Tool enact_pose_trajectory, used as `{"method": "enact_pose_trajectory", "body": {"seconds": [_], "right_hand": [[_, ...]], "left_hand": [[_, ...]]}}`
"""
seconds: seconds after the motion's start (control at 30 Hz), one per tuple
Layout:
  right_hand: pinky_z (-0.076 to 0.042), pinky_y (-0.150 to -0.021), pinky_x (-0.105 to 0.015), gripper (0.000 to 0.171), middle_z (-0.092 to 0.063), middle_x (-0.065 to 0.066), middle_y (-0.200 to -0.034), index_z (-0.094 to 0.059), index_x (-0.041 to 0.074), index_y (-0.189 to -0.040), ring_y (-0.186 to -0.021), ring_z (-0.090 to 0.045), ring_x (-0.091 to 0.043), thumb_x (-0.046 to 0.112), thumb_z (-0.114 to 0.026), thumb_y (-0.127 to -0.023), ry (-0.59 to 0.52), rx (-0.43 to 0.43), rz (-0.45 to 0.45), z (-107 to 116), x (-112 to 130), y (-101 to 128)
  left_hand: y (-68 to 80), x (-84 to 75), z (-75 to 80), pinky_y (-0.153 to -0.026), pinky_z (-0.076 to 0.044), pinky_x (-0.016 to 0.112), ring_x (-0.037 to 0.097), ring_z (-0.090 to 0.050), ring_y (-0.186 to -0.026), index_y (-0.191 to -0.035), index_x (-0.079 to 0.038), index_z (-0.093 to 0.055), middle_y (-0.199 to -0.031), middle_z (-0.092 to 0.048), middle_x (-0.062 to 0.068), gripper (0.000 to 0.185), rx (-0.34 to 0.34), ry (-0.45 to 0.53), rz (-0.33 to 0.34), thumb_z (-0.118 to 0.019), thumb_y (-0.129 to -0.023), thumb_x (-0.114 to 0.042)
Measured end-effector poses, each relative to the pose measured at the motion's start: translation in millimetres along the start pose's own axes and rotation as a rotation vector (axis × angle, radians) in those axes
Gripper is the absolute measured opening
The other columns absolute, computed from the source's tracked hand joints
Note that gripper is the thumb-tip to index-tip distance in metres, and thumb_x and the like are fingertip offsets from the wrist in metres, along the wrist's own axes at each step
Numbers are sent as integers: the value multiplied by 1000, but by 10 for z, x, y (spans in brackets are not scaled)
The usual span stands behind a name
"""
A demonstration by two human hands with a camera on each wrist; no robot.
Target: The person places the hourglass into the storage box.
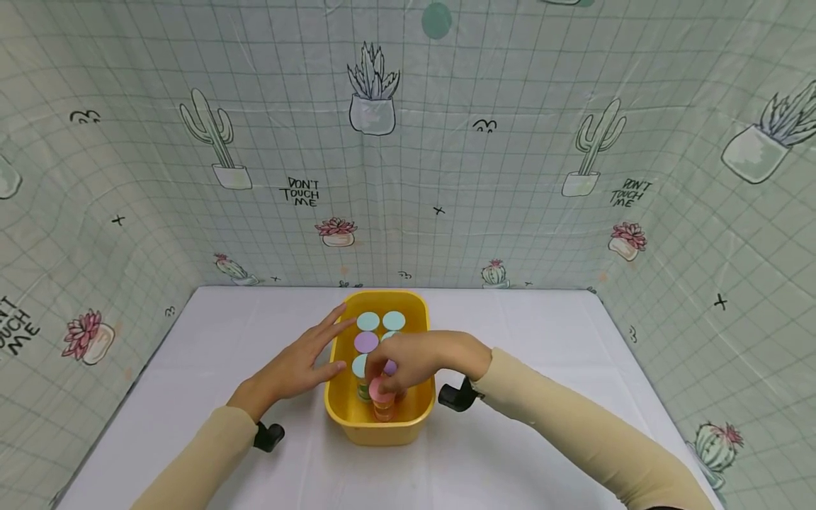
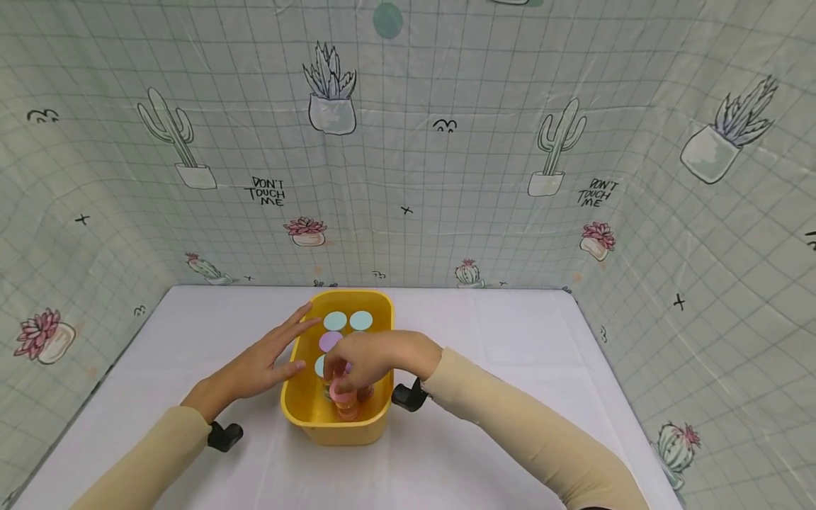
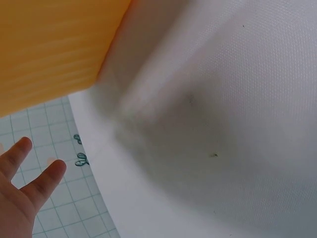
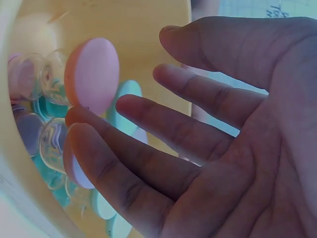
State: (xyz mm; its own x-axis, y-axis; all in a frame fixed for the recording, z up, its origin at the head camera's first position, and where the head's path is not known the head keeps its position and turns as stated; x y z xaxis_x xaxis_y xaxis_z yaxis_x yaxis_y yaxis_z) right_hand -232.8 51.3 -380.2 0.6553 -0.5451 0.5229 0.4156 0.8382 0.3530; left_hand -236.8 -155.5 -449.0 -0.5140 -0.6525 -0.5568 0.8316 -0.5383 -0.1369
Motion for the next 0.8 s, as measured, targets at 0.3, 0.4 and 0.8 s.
{"method": "enact_pose_trajectory", "body": {"seconds": [0.3, 0.4, 0.8], "right_hand": [[-56, -90, -20, 21, -72, 6, -114, -72, 14, -117, -104, -69, -11, 22, -70, -99, -100, -57, -16, 76, -60, 131], [-58, -91, -22, 27, -72, -1, -122, -70, 10, -124, -106, -70, -13, 20, -68, -99, -117, -100, -1, 131, -83, 210], [-52, -108, -50, 38, -68, -6, -136, -66, 10, -134, -129, -61, -25, 27, -66, -100, -126, -526, -32, 372, -556, 730]], "left_hand": [[-15, 12, 16, -114, -34, 73, 40, -31, -154, -162, -27, -33, -175, -9, -3, 70, 12, -30, -6, -62, -99, -39], [-7, -6, 59, -114, -35, 71, 40, -33, -153, -164, -26, -29, -175, -8, -2, 74, 17, -105, -5, -61, -99, -43], [174, 164, 425, -113, -30, 76, 47, -28, -153, -167, -26, -15, -175, -9, 10, 85, -39, -319, 148, -55, -99, -59]]}}
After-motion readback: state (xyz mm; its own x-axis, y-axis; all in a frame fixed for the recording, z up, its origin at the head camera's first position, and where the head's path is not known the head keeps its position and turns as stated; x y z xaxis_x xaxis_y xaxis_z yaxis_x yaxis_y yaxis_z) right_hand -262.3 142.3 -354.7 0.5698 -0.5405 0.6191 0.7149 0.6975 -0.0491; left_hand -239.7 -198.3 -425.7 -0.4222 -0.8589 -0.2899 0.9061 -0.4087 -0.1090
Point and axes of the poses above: each hand's wrist, its own y-axis away from the middle knuckle, its own z-axis out of the back of the hand, x = y × z, the point moved 4 cm from there along -y, towards the middle knuckle
